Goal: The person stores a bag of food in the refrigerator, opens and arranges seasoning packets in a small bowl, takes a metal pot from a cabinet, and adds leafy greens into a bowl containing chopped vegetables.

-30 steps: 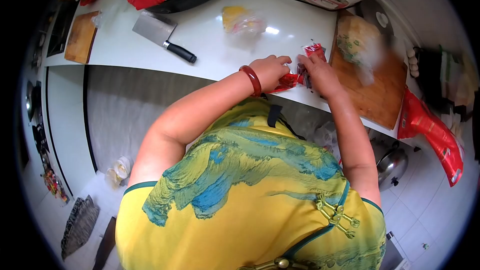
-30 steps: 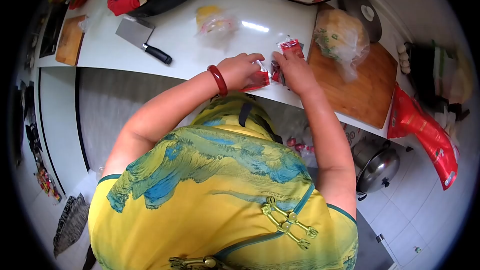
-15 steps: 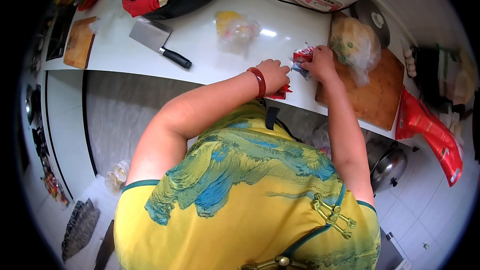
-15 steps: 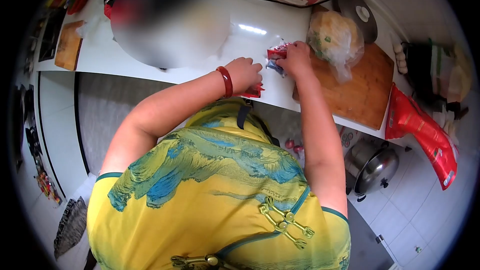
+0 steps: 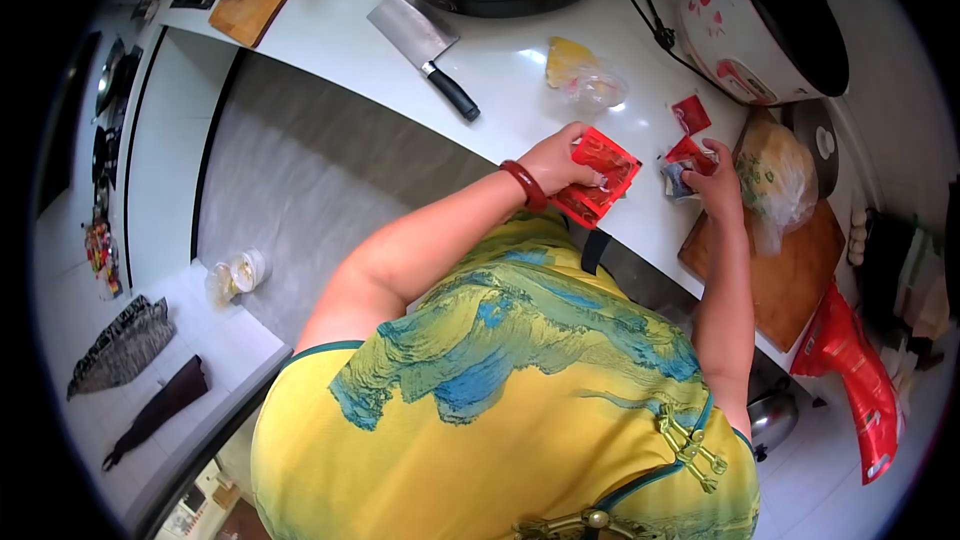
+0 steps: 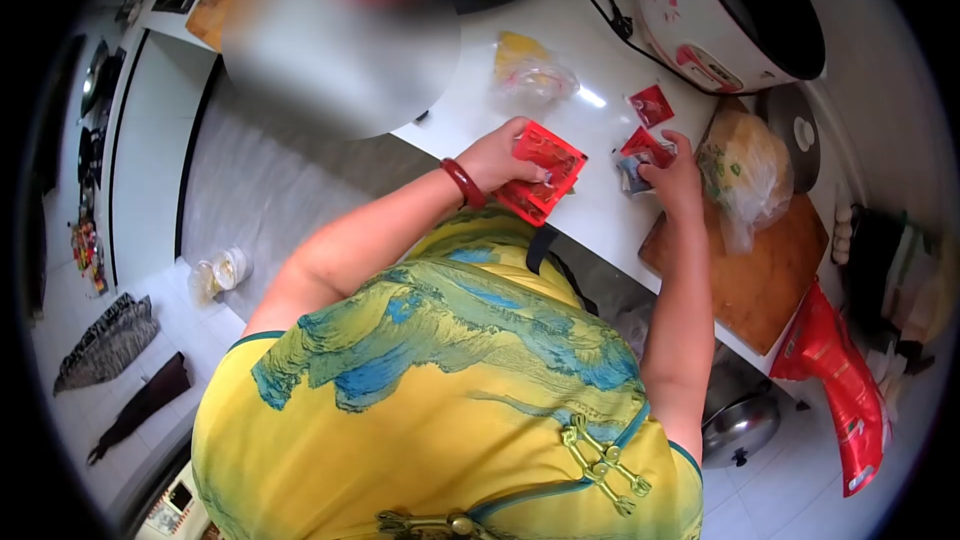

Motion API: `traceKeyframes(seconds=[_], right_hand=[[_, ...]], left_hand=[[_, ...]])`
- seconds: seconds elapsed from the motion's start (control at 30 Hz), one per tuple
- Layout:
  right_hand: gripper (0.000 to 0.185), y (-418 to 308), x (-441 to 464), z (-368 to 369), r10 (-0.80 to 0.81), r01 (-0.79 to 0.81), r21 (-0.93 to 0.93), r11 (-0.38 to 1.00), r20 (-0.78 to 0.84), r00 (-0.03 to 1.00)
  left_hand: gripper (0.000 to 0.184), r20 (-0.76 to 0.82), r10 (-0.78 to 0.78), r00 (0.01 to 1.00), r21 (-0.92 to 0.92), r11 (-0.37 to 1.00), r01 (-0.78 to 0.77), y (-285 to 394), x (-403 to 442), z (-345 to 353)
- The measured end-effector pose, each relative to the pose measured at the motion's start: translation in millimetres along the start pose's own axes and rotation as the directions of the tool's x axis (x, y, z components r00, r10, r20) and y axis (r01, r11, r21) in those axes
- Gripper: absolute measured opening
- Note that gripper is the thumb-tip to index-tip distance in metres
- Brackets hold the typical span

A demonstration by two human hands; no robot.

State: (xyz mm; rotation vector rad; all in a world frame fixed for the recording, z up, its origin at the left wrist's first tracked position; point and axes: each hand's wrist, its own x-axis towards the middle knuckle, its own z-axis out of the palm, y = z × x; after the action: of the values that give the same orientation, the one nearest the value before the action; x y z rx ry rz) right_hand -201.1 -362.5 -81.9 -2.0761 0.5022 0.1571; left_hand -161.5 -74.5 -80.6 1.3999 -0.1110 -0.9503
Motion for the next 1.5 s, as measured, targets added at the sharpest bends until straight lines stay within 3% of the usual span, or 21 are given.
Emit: traceKeyframes(seconds=[0.03,0.1,0.17,0.37,0.47,0.5,0.57,0.6,0.7,0.77,0.83,0.93,1.03,1.1,1.17,1.2,1.23,1.3,1.37,1.47,1.5], right_hand=[[0.052,2,1,-1,-0.004,0.001,0.126,0.992,0.030,1.000],[0.046,0,-2,-6,-0.017,-0.017,0.369,0.929,0.088,0.996],[0.038,-8,-7,-9,0.002,-0.043,0.351,0.935,0.115,0.993],[0.035,-23,32,-5,-0.074,0.061,0.253,0.966,0.044,0.996],[0.040,-10,83,-1,-0.174,0.181,-0.062,0.981,0.115,0.978],[0.041,4,95,5,-0.280,0.289,-0.303,0.908,0.074,0.957],[0.042,26,114,14,-0.491,0.380,-0.721,0.580,0.063,0.869],[0.048,11,105,10,-0.420,0.342,-0.719,0.606,0.076,0.904],[0.042,-5,97,-2,-0.329,0.365,-0.680,0.637,0.189,0.925],[0.039,1,91,-4,-0.351,0.413,-0.670,0.617,0.236,0.906],[0.039,0,77,-1,-0.306,0.331,-0.516,0.790,0.136,0.942],[0.040,3,61,4,-0.273,0.277,-0.376,0.884,0.067,0.960],[0.038,-4,37,9,-0.150,0.154,0.084,0.984,-0.049,0.987],[0.065,-20,12,11,-0.135,0.137,0.018,0.990,-0.098,0.986],[0.077,-28,-9,19,-0.219,0.217,0.102,0.971,0.008,0.976],[0.076,-37,-21,23,-0.168,0.143,0.218,0.965,0.104,0.980],[0.072,-45,-32,24,-0.209,0.197,0.120,0.973,0.104,0.972],[0.068,-61,-49,23,-0.167,0.145,0.149,0.978,0.148,0.975],[0.070,-50,-50,33,-0.360,0.330,0.256,0.909,0.078,0.930],[0.070,-61,-58,13,-0.439,0.406,0.171,0.898,0.270,0.857],[0.070,-64,-61,11,-0.443,0.451,0.041,0.892,0.286,0.850]], left_hand=[[0.051,0.078,0.025,0.997,-0.224,0.975,-0.007,-5,-3,0],[0.048,0.211,0.129,0.969,-0.623,0.782,0.031,-14,-10,2],[0.046,0.225,0.113,0.968,-0.747,0.658,0.097,-15,-21,7],[0.047,0.106,0.156,0.982,-0.831,0.556,0.001,-20,-33,21],[0.047,0.033,0.147,0.989,-0.849,0.526,-0.050,-24,-37,23],[0.048,0.017,0.150,0.989,-0.850,0.523,-0.065,-27,-38,23],[0.050,-0.014,0.159,0.987,-0.847,0.522,-0.096,-31,-38,20],[0.050,-0.012,0.175,0.984,-0.853,0.513,-0.101,-32,-37,19],[0.047,-0.053,0.151,0.987,-0.869,0.480,-0.120,-31,-38,19],[0.047,-0.097,0.097,0.991,-0.878,0.460,-0.131,-31,-37,22],[0.048,-0.089,0.080,0.993,-0.891,0.438,-0.115,-33,-33,22],[0.048,-0.048,0.078,0.996,-0.900,0.429,-0.077,-35,-26,23],[0.046,0.013,0.071,0.997,-0.910,0.414,-0.018,-34,-16,30],[0.044,0.059,0.093,0.994,-0.907,0.421,0.014,-28,-7,39],[0.043,0.113,0.106,0.988,-0.908,0.415,0.060,-25,2,47],[0.044,0.127,0.125,0.984,-0.897,0.439,0.060,-23,8,52],[0.045,0.136,0.144,0.980,-0.886,0.461,0.055,-22,12,56],[0.046,0.134,0.180,0.974,-0.864,0.502,0.026,-20,17,62],[0.048,0.138,0.179,0.974,-0.855,0.518,0.027,-18,17,64],[0.048,0.163,0.163,0.973,-0.835,0.549,0.048,-20,17,63],[0.047,0.167,0.157,0.973,-0.828,0.559,0.052,-21,16,63]])
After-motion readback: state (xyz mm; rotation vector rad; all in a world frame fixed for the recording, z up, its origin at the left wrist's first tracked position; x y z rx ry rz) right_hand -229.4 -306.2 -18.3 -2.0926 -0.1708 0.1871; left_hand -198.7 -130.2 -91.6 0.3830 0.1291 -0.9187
